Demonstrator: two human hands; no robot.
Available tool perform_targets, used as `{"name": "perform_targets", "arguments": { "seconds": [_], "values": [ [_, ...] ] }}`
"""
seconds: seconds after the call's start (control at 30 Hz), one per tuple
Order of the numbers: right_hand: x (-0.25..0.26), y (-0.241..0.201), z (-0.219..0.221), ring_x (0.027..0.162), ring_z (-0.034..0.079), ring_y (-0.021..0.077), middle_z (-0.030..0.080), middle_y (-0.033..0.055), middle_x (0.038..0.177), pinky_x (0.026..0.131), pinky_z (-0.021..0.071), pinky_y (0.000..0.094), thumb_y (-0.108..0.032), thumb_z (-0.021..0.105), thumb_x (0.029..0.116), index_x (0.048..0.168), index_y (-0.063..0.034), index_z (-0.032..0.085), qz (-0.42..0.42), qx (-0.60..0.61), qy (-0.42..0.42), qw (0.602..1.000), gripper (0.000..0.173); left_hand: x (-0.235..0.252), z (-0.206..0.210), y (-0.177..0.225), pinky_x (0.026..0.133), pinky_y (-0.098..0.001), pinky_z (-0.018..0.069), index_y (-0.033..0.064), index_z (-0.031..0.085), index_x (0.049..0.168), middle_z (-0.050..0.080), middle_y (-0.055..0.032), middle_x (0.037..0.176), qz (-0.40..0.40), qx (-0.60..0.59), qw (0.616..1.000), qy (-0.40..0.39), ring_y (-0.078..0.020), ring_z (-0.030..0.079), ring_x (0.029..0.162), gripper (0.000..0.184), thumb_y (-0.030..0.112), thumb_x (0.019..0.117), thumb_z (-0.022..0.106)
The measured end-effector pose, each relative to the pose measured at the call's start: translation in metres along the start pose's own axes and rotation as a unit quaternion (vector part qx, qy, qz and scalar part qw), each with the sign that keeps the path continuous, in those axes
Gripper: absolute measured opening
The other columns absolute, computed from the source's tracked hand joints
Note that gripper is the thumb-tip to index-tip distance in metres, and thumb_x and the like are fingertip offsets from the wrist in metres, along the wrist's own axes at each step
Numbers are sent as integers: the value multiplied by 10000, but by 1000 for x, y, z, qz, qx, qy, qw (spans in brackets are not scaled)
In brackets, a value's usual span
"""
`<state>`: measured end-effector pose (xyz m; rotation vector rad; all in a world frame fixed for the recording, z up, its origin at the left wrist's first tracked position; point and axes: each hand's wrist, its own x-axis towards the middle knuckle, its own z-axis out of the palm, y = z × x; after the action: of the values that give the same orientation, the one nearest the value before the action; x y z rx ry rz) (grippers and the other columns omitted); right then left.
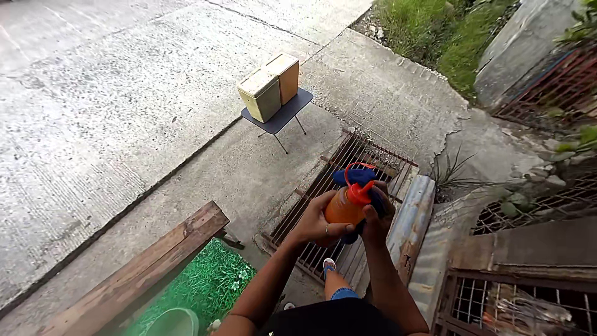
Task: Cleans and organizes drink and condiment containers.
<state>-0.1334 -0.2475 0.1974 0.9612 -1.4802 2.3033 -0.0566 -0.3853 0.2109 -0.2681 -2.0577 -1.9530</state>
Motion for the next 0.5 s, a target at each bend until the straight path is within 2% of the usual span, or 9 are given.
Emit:
{"name": "perform_targets", "arguments": {
  "seconds": [0.1, 0.2, 0.27, 0.33, 0.37, 0.4, 0.43, 0.47, 0.5],
  "values": [
    [27, 7, -3, 1070, 623, -17, 686, -166, 1141, 901, 542, 177, -314, 706, 953, 1096, -305, 787, -48, -70, 47, 995, 165, 30, 2, -3, 853, -287, 598, -45, 643, 1181, 722, -61, 1024, 10, 69, 996, 57, -64, 698, 930, 689, 499, 793, 813],
    [56, 14, -9, 1125, 587, -29, 656, -161, 1162, 970, 506, 175, -282, 680, 979, 1108, -295, 777, -101, -134, 12, 986, 162, 55, -1, -2, 832, -298, 588, -32, 662, 1163, 708, -83, 1021, 23, 155, 982, 102, -82, 685, 926, 692, 527, 780, 803],
    [68, 17, -11, 1159, 562, -16, 632, -141, 1190, 1004, 486, 193, -274, 682, 976, 1066, -284, 779, -111, -140, -9, 984, 133, 67, -4, -2, 828, -295, 580, -33, 662, 1171, 700, -92, 1034, 18, 183, 975, 124, -87, 677, 925, 708, 546, 782, 788],
    [73, 24, -6, 1102, 593, -15, 649, -146, 1169, 948, 516, 191, -284, 679, 976, 1032, -262, 779, -51, -100, 16, 994, 117, 78, -8, -3, 815, -293, 585, -39, 643, 1183, 708, -77, 1011, -8, 133, 978, 158, -77, 683, 897, 704, 515, 776, 795],
    [72, 31, -4, 1032, 627, 0, 668, -121, 1146, 885, 551, 202, -315, 673, 977, 1067, -206, 759, 9, -70, 38, 997, 166, 83, -11, -4, 815, -288, 598, -26, 629, 1200, 722, -52, 1001, -24, 90, 979, 181, -64, 698, 886, 701, 502, 772, 800],
    [70, 41, -3, 980, 658, 25, 685, -85, 1138, 836, 579, 225, -418, 680, 965, 1171, -136, 692, 83, -37, 40, 995, 349, 88, -14, -6, 810, -274, 603, -13, 613, 1220, 727, -25, 990, -35, 52, 976, 207, -47, 702, 875, 710, 502, 768, 796],
    [68, 53, -3, 982, 679, 39, 701, -56, 1154, 842, 592, 245, -563, 700, 905, 1302, -75, 578, 156, -9, 8, 988, 641, 94, -17, -7, 807, -262, 601, -3, 596, 1238, 725, -2, 986, -41, 24, 972, 231, -31, 698, 868, 739, 531, 764, 785],
    [66, 65, -3, 1034, 675, 46, 694, -30, 1186, 898, 586, 264, -658, 729, 819, 1396, -25, 476, 209, 18, -45, 977, 893, 101, -20, -10, 798, -254, 599, 3, 586, 1245, 720, 16, 977, -39, 1, 967, 253, -20, 693, 860, 762, 560, 763, 780],
    [64, 75, 1, 1078, 663, 51, 678, 3, 1215, 945, 573, 275, -698, 775, 737, 1434, 33, 412, 242, 39, -98, 965, 1074, 107, -24, -13, 784, -247, 598, 13, 580, 1232, 716, 35, 960, -32, -19, 963, 269, -10, 688, 845, 757, 580, 770, 772]
  ]
}}
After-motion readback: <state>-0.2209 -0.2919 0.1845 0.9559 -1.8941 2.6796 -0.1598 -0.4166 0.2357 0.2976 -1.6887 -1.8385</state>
